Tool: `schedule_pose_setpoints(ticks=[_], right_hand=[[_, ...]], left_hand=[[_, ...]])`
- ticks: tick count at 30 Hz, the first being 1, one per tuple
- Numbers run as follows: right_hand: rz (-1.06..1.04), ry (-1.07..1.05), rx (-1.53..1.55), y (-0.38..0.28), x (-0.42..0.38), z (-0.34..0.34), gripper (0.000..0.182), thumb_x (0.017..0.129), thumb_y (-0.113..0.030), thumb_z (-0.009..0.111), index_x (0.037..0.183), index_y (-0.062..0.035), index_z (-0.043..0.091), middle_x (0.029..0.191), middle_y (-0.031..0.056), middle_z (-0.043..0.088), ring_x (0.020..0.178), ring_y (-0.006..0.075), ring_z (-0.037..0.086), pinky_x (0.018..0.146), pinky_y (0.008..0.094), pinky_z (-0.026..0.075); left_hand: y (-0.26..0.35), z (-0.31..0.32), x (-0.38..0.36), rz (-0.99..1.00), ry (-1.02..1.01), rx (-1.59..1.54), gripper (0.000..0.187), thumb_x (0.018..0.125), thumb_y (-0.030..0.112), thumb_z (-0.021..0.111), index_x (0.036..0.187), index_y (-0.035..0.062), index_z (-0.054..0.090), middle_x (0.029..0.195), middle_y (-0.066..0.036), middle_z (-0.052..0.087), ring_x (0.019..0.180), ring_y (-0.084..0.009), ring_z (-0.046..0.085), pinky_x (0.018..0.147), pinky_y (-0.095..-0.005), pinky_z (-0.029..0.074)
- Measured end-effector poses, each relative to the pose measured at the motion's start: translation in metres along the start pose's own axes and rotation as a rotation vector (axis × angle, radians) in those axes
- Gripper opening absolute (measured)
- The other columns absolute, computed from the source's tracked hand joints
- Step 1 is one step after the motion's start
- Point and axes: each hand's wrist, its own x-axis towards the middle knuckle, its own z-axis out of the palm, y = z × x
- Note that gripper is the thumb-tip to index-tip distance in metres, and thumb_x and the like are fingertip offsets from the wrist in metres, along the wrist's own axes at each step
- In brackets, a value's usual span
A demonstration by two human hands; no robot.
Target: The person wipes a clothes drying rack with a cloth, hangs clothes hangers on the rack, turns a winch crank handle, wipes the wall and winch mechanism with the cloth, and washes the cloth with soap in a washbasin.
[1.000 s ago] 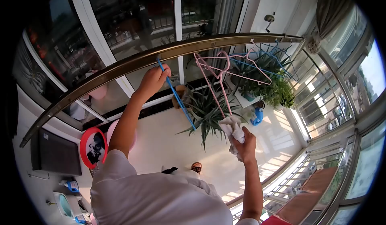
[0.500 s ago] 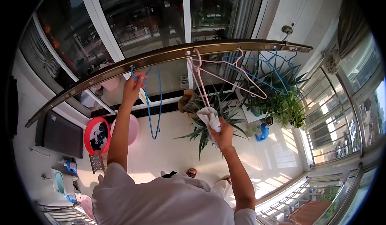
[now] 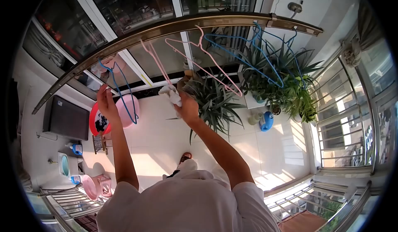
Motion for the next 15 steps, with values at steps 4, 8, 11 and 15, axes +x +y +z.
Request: schedule_pose_setpoints(ticks=[4,8,11,15], right_hand=[[-0.005,-0.016,0.064,0.02,-0.047,-0.067,0.044,0.072,-0.018,0.072,0.11,-0.0075,0.054,0.101,0.0146,0.058,0.087,0.0373,0.059,0.069,0.0429,0.049],[0.118,-0.035,0.151,0.058,-0.123,-0.139,0.046,0.069,-0.015,0.074,0.11,-0.007,0.054,0.102,0.0138,0.06,0.086,0.0366,0.06,0.072,0.0425,0.049],[0.325,0.063,0.18,0.08,-0.166,-0.193,0.047,0.07,-0.016,0.073,0.109,-0.0053,0.051,0.097,0.0155,0.06,0.084,0.0391,0.06,0.07,0.0419,0.049],[0.27,0.16,0.117,0.09,-0.188,-0.245,0.054,0.07,-0.017,0.071,0.116,-0.0037,0.046,0.108,0.0201,0.055,0.1,0.0403,0.053,0.083,0.0431,0.045]], left_hand=[[0.084,0.053,-0.135,-0.162,-0.084,-0.14,0.018,0.094,0.005,0.05,0.109,-0.0034,0.056,0.106,-0.011,0.062,0.094,-0.0166,0.059,0.088,-0.0279,0.045],[0.13,0.115,-0.267,-0.297,-0.532,-0.244,0.025,0.091,0.007,0.055,0.115,-0.0019,0.055,0.112,-0.012,0.06,0.105,-0.0192,0.057,0.092,-0.0309,0.043],[0.157,0.166,-0.32,-0.719,-0.877,-0.524,0.063,0.089,0.022,0.062,0.141,0.0068,0.029,0.141,-0.007,0.036,0.131,-0.0186,0.034,0.103,-0.0337,0.033],[0.198,0.222,-0.355,-1.393,-1.043,-1.018,0.074,0.088,0.017,0.066,0.144,0.016,0.018,0.133,-0.002,0.04,0.123,-0.0143,0.042,0.099,-0.0308,0.039]])
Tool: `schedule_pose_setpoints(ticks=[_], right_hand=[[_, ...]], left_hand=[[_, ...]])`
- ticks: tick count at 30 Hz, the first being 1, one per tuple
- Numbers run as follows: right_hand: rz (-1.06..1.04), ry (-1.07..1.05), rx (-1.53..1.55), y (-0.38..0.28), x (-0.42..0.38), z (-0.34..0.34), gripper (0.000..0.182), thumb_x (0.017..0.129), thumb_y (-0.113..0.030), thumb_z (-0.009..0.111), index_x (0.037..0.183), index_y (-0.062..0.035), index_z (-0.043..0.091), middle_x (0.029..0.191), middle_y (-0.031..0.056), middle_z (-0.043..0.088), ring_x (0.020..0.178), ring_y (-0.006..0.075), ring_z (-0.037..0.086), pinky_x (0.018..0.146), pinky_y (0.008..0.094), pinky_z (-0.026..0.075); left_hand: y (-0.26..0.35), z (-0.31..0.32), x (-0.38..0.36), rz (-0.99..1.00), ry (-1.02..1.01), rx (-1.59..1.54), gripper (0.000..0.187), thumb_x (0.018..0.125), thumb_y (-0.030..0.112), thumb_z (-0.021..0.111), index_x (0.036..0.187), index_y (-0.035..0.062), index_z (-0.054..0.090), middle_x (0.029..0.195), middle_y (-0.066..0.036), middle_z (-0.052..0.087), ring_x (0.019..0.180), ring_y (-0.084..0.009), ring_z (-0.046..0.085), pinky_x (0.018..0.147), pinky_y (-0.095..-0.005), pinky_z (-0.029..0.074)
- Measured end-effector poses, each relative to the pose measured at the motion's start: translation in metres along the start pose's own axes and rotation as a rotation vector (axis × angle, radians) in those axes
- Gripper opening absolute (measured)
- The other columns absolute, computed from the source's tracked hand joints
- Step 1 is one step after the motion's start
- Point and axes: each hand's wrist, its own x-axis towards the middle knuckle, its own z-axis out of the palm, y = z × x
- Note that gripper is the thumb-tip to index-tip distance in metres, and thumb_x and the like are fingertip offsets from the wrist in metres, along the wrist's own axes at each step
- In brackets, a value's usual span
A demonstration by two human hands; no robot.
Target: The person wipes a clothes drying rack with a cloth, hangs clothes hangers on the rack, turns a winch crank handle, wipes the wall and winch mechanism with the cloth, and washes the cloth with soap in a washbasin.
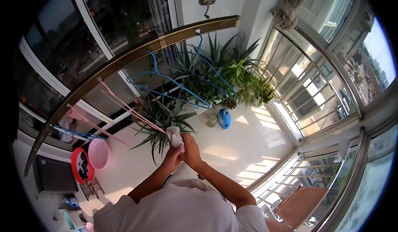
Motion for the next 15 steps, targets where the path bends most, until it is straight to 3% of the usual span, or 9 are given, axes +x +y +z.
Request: schedule_pose_setpoints(ticks=[2,3,7,10,11,15], right_hand=[[-0.086,-0.007,-0.05,-0.002,0.006,-0.039,0.057,0.07,-0.018,0.071,0.119,-0.0026,0.045,0.113,0.0207,0.052,0.106,0.0403,0.049,0.088,0.0438,0.043],[-0.117,-0.043,-0.081,0.001,0.008,-0.054,0.069,0.069,-0.021,0.073,0.127,-0.0015,0.041,0.12,0.0198,0.049,0.111,0.04,0.046,0.092,0.0428,0.042],[-0.129,-0.087,-0.229,0.001,0.015,-0.113,0.077,0.069,-0.026,0.076,0.132,-0.0022,0.04,0.131,0.0179,0.044,0.115,0.0376,0.047,0.095,0.0405,0.042],[-0.094,-0.112,-0.201,0.007,0.029,-0.164,0.068,0.072,-0.02,0.075,0.13,-0.0031,0.045,0.135,0.0182,0.042,0.121,0.0367,0.044,0.096,0.04,0.043],[-0.134,-0.062,-0.263,0.004,0.037,-0.183,0.048,0.076,-0.012,0.072,0.12,-0.0019,0.055,0.129,0.0173,0.049,0.111,0.034,0.055,0.09,0.0378,0.049],[-0.092,0.075,-0.118,0.034,0.096,-0.261,0.025,0.08,-0.002,0.066,0.104,0.0007,0.061,0.108,0.0144,0.062,0.086,0.0254,0.065,0.077,0.0317,0.052]], left_hand=[[-0.006,0.025,0.021,0.02,0.006,-0.021,0.06,0.088,0.016,0.065,0.137,0.0146,0.03,0.123,-0.001,0.046,0.115,-0.0143,0.047,0.093,-0.0309,0.043],[-0.001,0.043,0.026,-0.002,0.033,-0.052,0.056,0.088,0.017,0.065,0.134,0.0135,0.033,0.121,-0.002,0.048,0.113,-0.0151,0.049,0.091,-0.0314,0.044],[-0.004,0.087,0.06,-0.008,0.099,-0.039,0.051,0.086,0.019,0.066,0.13,0.009,0.041,0.116,-0.005,0.052,0.107,-0.0171,0.053,0.085,-0.0336,0.048],[-0.01,0.098,0.094,-0.05,0.051,-0.069,0.046,0.086,0.019,0.067,0.126,0.0078,0.046,0.11,-0.004,0.055,0.1,-0.0167,0.056,0.083,-0.033,0.049],[-0.012,0.095,0.111,-0.044,0.053,-0.064,0.044,0.085,0.018,0.066,0.124,0.0073,0.047,0.109,-0.004,0.056,0.099,-0.0162,0.057,0.082,-0.0326,0.049],[-0.016,0.084,0.18,-0.012,0.11,0.033,0.037,0.083,0.014,0.067,0.115,0.0047,0.053,0.1,-0.004,0.06,0.093,-0.0145,0.058,0.08,-0.0306,0.048]])
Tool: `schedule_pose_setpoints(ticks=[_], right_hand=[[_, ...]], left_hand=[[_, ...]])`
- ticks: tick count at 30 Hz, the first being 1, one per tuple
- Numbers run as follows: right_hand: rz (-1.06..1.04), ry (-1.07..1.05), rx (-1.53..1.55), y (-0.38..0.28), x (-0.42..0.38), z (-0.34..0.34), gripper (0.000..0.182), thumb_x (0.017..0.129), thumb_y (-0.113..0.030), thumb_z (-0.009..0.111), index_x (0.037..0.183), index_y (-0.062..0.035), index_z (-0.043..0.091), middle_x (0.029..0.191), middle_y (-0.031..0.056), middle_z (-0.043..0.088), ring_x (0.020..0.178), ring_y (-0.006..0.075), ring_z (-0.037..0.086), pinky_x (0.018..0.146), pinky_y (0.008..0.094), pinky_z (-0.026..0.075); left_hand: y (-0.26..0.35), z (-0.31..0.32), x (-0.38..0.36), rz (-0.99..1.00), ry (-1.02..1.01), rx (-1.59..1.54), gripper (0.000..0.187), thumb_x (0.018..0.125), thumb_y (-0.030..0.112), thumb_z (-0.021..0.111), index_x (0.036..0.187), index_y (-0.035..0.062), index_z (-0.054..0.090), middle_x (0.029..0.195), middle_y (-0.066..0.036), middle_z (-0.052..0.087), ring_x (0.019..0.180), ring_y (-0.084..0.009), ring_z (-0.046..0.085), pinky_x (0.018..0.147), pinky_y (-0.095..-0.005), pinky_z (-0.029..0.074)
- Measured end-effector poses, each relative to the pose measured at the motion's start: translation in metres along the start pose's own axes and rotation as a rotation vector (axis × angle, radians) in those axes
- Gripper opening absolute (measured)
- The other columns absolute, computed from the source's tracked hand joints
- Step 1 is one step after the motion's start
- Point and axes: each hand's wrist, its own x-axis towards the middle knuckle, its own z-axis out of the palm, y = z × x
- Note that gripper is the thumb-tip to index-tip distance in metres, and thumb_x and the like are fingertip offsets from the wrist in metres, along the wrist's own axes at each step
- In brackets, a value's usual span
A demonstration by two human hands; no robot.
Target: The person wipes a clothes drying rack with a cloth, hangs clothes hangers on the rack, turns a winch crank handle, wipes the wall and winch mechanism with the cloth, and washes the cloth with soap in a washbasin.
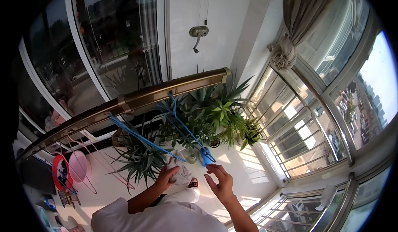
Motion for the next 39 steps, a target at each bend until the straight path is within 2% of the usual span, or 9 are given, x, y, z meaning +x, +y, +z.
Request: schedule_pose_setpoints(ticks=[6,15,19,23,26,27,31,35,39], right_hand=[[0.142,0.168,0.099,0.114,0.141,-0.076,0.01,0.088,-0.003,0.059,0.096,0.0026,0.063,0.089,0.0112,0.065,0.075,0.0176,0.066,0.067,0.0272,0.051],[0.073,-0.207,0.227,0.268,0.425,-0.035,0.021,0.09,-0.016,0.06,0.103,0.0004,0.061,0.084,0.0069,0.067,0.073,0.0137,0.066,0.065,0.0254,0.051],[-0.126,-0.144,-0.021,0.296,0.578,0.032,0.034,0.084,-0.029,0.066,0.099,0.001,0.061,0.086,0.0154,0.068,0.077,0.0271,0.066,0.07,0.0355,0.051],[0.02,0.053,-0.227,0.293,0.684,0.09,0.049,0.081,-0.041,0.065,0.102,0.0025,0.061,0.093,0.0198,0.067,0.092,0.0338,0.064,0.078,0.0415,0.05],[0.206,-0.242,-0.143,0.305,0.736,0.141,0.049,0.081,-0.041,0.064,0.099,0.004,0.062,0.097,0.022,0.066,0.095,0.0345,0.064,0.08,0.0425,0.05],[0.088,-0.235,-0.13,0.332,0.753,0.179,0.031,0.085,-0.031,0.062,0.082,-0.0005,0.059,0.067,0.0102,0.064,0.053,0.0177,0.061,0.046,0.0302,0.048],[0.251,-0.342,0.167,0.241,0.726,0.18,0.023,0.086,-0.025,0.059,0.079,-0.0033,0.055,0.064,0.0071,0.063,0.052,0.0131,0.059,0.044,0.0281,0.048],[0.334,-0.437,0.783,0.159,0.747,0.149,0.02,0.085,-0.022,0.058,0.079,-0.0035,0.053,0.061,0.0086,0.059,0.044,0.0143,0.052,0.038,0.0281,0.044],[0.403,-0.557,1.003,0.136,0.801,0.044,0.02,0.087,-0.024,0.059,0.078,-0.0072,0.056,0.066,0.0011,0.055,0.054,0.0103,0.048,0.053,0.0262,0.045]], left_hand=[[-0.002,0.02,0.063,0.0,0.152,-0.086,0.039,0.08,0.014,0.07,0.114,0.0046,0.054,0.1,-0.004,0.06,0.09,-0.0151,0.059,0.079,-0.0307,0.048],[0.0,0.036,0.104,0.269,0.457,-0.294,0.04,0.082,0.011,0.067,0.119,0.0047,0.053,0.107,-0.005,0.06,0.098,-0.0174,0.059,0.082,-0.0318,0.048],[-0.01,0.062,0.109,0.484,0.673,-0.394,0.04,0.084,0.008,0.063,0.121,0.003,0.05,0.107,-0.006,0.058,0.099,-0.0185,0.057,0.084,-0.0331,0.048],[-0.038,0.099,0.119,0.679,0.882,-0.489,0.043,0.087,0.012,0.061,0.126,0.0034,0.046,0.109,-0.008,0.056,0.1,-0.0229,0.057,0.086,-0.0385,0.049],[-0.059,0.13,0.139,0.782,1.012,-0.544,0.045,0.089,0.017,0.059,0.129,0.0039,0.043,0.112,-0.01,0.056,0.103,-0.0263,0.056,0.088,-0.0426,0.049],[-0.062,0.144,0.144,0.804,1.041,-0.566,0.044,0.089,0.016,0.06,0.128,0.0035,0.044,0.111,-0.009,0.056,0.102,-0.025,0.056,0.087,-0.0409,0.049],[-0.066,0.191,0.166,0.872,1.105,-0.586,0.042,0.087,0.013,0.062,0.125,0.0024,0.046,0.111,-0.009,0.057,0.1,-0.0218,0.057,0.086,-0.0368,0.049],[-0.067,0.203,0.176,0.882,1.126,-0.564,0.041,0.088,0.012,0.061,0.125,0.002,0.047,0.111,-0.008,0.058,0.099,-0.0204,0.058,0.085,-0.0354,0.049],[-0.055,0.197,0.187,0.903,1.13,-0.572,0.038,0.088,0.01,0.06,0.123,0.0028,0.048,0.106,-0.007,0.06,0.097,-0.0199,0.059,0.085,-0.0359,0.05]])
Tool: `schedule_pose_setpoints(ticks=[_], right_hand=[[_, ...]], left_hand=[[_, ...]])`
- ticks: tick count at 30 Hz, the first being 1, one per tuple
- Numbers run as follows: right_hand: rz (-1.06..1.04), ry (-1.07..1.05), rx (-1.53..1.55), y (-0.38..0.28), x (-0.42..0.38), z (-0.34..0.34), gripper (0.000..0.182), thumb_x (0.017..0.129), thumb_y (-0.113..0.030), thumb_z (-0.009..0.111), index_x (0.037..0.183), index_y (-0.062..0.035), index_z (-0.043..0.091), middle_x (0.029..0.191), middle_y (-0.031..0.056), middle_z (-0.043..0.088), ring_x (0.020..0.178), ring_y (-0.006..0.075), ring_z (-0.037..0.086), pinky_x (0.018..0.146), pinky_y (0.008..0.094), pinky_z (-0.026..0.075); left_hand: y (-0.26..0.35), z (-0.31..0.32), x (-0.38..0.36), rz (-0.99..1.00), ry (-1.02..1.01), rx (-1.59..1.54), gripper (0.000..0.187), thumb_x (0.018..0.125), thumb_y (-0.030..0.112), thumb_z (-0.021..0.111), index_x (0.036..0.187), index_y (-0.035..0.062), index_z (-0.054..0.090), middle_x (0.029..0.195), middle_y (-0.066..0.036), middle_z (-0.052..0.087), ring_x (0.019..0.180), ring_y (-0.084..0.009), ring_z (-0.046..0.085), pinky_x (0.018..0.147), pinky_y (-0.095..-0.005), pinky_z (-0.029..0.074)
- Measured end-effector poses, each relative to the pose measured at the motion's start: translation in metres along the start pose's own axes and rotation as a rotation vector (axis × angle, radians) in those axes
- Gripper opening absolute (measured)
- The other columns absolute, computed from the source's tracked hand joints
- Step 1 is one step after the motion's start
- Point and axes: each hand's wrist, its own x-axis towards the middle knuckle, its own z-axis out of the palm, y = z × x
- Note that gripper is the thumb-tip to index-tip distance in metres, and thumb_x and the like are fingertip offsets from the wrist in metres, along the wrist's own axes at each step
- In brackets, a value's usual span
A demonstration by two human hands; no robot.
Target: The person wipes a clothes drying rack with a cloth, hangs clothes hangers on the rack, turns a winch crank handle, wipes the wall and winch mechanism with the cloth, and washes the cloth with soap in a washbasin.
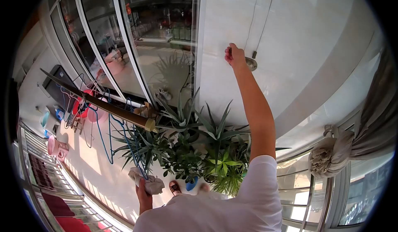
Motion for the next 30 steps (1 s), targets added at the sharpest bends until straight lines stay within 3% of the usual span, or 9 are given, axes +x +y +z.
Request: schedule_pose_setpoints(ticks=[5,8,11,17,21,23,26,28,30], right_hand=[[-0.029,0.078,-0.125,-0.036,-0.021,-0.107,0.022,0.088,-0.029,0.059,0.079,-0.0093,0.058,0.063,-0.0021,0.054,0.052,0.0072,0.046,0.048,0.0225,0.041],[-0.045,0.076,-0.007,-0.03,-0.032,-0.102,0.021,0.089,-0.029,0.059,0.081,-0.009,0.058,0.063,-0.0023,0.053,0.052,0.0074,0.046,0.048,0.0224,0.041],[-0.046,-0.083,0.112,-0.023,-0.021,-0.059,0.02,0.091,-0.028,0.057,0.087,-0.0079,0.056,0.066,-0.0014,0.052,0.055,0.0085,0.046,0.05,0.022,0.041],[0.039,-0.033,0.088,0.114,0.023,0.028,0.024,0.09,-0.037,0.055,0.088,-0.013,0.054,0.065,-0.0031,0.05,0.053,0.0085,0.044,0.05,0.0232,0.039],[0.059,0.208,-0.19,0.208,0.016,-0.076,0.028,0.087,-0.042,0.056,0.092,-0.014,0.055,0.06,-0.0065,0.045,0.049,0.0053,0.039,0.045,0.023,0.031],[0.069,0.269,-0.246,0.193,0.018,-0.164,0.031,0.088,-0.045,0.057,0.091,-0.0149,0.056,0.059,-0.0071,0.045,0.046,0.0052,0.038,0.043,0.0218,0.027],[0.044,0.136,0.17,0.096,0.039,-0.257,0.023,0.093,-0.036,0.054,0.088,-0.0138,0.056,0.059,-0.0065,0.044,0.045,0.0065,0.041,0.039,0.0221,0.036],[0.002,-0.056,0.337,0.013,0.045,-0.224,0.021,0.094,-0.032,0.052,0.089,-0.0113,0.054,0.063,-0.0043,0.045,0.05,0.0078,0.043,0.045,0.0229,0.038],[0.012,-0.316,0.527,-0.007,0.082,-0.154,0.022,0.094,-0.031,0.052,0.09,-0.0094,0.052,0.067,-0.002,0.046,0.056,0.0095,0.044,0.051,0.0251,0.041]], left_hand=[[0.011,0.022,0.006,-0.017,-0.072,0.012,0.035,0.088,0.009,0.059,0.121,0.0021,0.049,0.105,-0.009,0.06,0.094,-0.0215,0.061,0.083,-0.0361,0.052],[0.012,0.02,0.016,-0.012,-0.114,0.043,0.036,0.087,0.009,0.06,0.12,0.0018,0.049,0.106,-0.009,0.06,0.095,-0.0211,0.061,0.084,-0.0355,0.051],[0.016,0.021,0.018,-0.009,-0.099,0.093,0.038,0.085,0.009,0.063,0.12,0.0021,0.05,0.108,-0.008,0.059,0.097,-0.0196,0.059,0.085,-0.0338,0.049],[0.024,0.028,0.021,-0.08,0.028,0.091,0.037,0.082,0.012,0.068,0.115,0.0033,0.053,0.099,-0.006,0.06,0.089,-0.018,0.06,0.077,-0.0323,0.051],[0.036,0.032,0.016,-0.094,-0.007,0.073,0.039,0.083,0.014,0.067,0.116,0.0032,0.051,0.103,-0.007,0.06,0.095,-0.0194,0.06,0.084,-0.034,0.049],[0.041,0.027,0.017,-0.055,0.003,0.078,0.039,0.083,0.014,0.068,0.116,0.0034,0.051,0.102,-0.008,0.06,0.094,-0.0196,0.06,0.083,-0.0342,0.049],[0.047,0.013,0.015,0.004,0.041,0.046,0.037,0.083,0.014,0.068,0.114,0.0026,0.052,0.098,-0.008,0.061,0.089,-0.0197,0.061,0.078,-0.0339,0.051],[0.046,0.003,0.014,0.033,0.074,0.026,0.036,0.084,0.015,0.068,0.114,0.0021,0.052,0.097,-0.008,0.061,0.087,-0.0196,0.062,0.075,-0.0338,0.052],[0.046,-0.006,0.014,0.05,0.104,0.032,0.036,0.084,0.015,0.068,0.114,0.002,0.052,0.096,-0.009,0.062,0.087,-0.0197,0.062,0.075,-0.0338,0.052]])
